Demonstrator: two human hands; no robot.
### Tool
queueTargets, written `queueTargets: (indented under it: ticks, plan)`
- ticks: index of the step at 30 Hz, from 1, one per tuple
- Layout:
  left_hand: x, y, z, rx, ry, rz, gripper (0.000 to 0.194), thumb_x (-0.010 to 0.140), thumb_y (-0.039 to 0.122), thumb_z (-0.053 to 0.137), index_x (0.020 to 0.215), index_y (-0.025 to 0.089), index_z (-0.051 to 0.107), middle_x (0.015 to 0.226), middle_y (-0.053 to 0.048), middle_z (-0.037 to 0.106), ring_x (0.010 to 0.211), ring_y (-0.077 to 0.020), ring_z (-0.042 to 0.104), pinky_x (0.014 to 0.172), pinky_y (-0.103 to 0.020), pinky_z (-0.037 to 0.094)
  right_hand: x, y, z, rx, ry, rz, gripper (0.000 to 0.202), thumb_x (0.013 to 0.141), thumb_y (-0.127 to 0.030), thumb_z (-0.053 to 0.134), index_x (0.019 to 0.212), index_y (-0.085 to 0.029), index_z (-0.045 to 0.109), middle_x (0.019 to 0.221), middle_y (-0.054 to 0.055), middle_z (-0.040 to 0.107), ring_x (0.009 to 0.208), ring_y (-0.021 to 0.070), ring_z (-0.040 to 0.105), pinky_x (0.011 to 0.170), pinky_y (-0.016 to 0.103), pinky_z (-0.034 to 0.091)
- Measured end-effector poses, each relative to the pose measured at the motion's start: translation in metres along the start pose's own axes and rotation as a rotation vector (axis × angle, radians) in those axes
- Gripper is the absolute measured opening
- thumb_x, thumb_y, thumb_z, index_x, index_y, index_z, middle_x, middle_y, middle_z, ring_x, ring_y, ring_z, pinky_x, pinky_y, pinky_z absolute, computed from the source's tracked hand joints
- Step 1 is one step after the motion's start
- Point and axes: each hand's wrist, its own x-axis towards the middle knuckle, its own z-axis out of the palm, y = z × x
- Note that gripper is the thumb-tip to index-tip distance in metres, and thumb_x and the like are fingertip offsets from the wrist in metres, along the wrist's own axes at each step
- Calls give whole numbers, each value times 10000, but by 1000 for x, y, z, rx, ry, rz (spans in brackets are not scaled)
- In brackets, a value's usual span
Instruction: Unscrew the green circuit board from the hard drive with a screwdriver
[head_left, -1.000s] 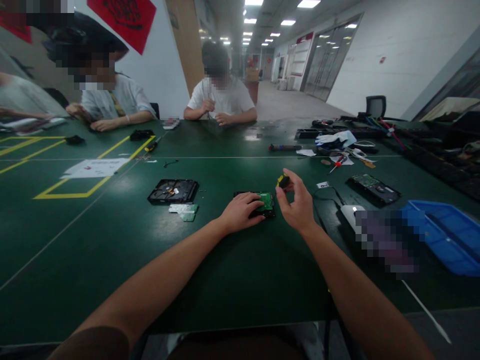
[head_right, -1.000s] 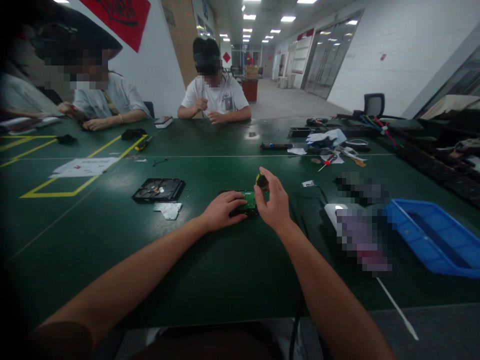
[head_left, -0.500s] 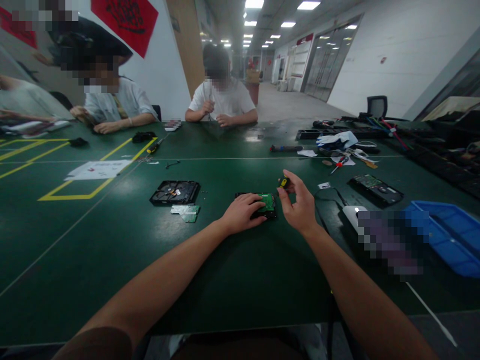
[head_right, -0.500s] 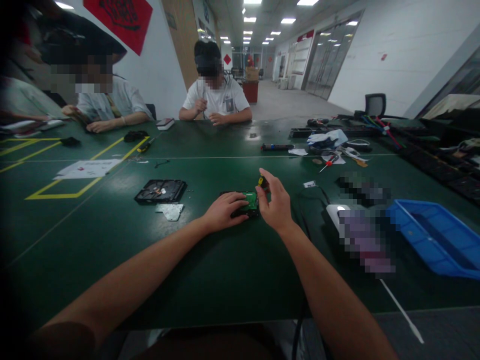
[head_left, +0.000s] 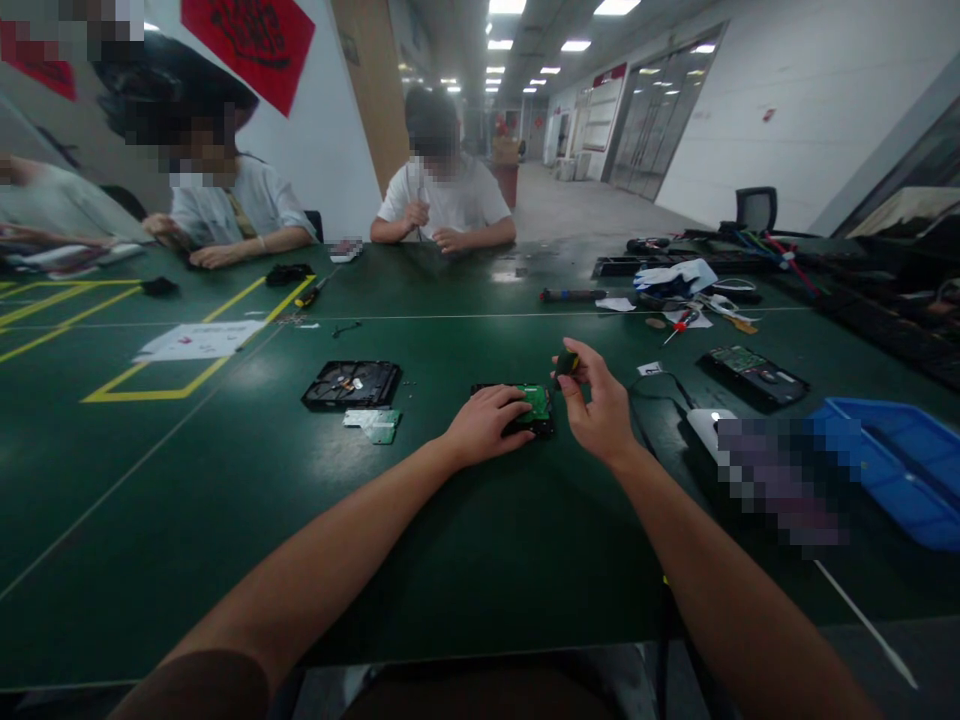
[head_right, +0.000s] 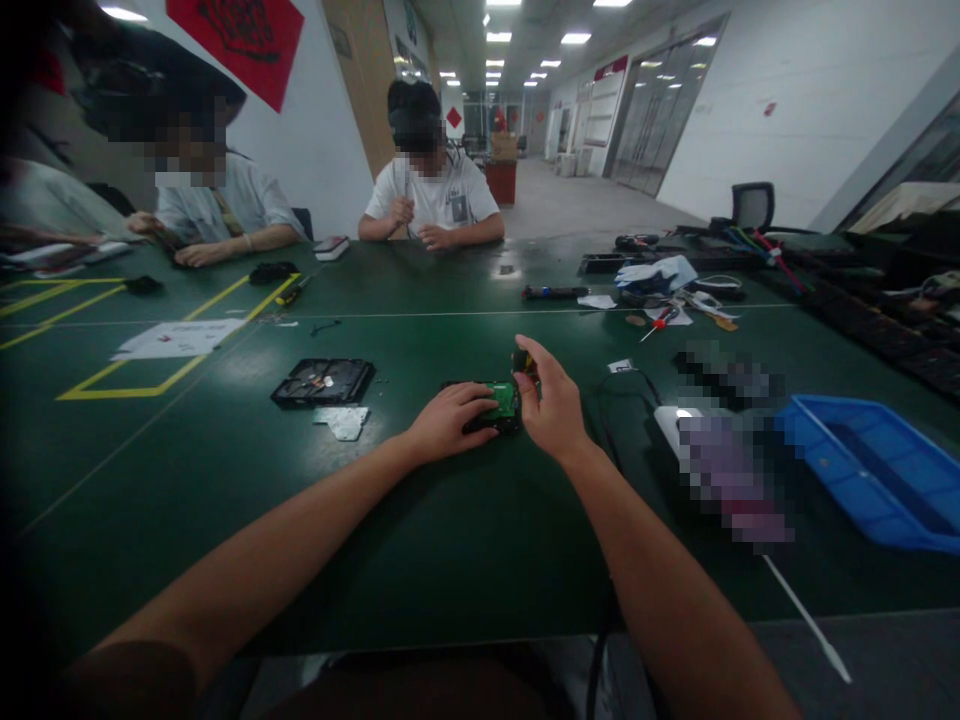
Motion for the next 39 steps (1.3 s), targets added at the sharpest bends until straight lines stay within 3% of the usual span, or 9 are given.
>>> queueTargets:
  ticks: [8,20,29,39]
  plan:
    - [0,1,-2,10,7,13,427,962,494,665,1274,203,665,1369,-128,642,1302,-323,596,1098,-528,503,0,-2,-1,-68,12,-25,541,995,-330,610,1519,-347,476,1379,83,651,1080,276,695,948,507,628]
    - [1,1,-1,10,11,14,432,958,502,669,1269,202,669,1367,-130,645,1301,-321,595,1100,-527,497,0,-4,1,-109,101,-56,501,958,-352,692,1431,-318,527,1222,84,663,913,238,669,783,445,640]
    - [1,0,1,8,11,7,437,957,509,668,1273,208,671,1363,-131,641,1294,-318,599,1096,-532,503,0,-5,1,-50,85,-17,483,1008,-307,590,1480,-309,490,1316,94,675,1040,250,709,919,481,635]
    - [0,1,0,10,3,5,437,957,503,668,1277,206,667,1365,-137,639,1315,-322,583,1099,-532,499,-1,0,0,-123,137,-43,488,958,-364,698,1416,-315,534,1225,80,667,931,230,691,814,443,648]
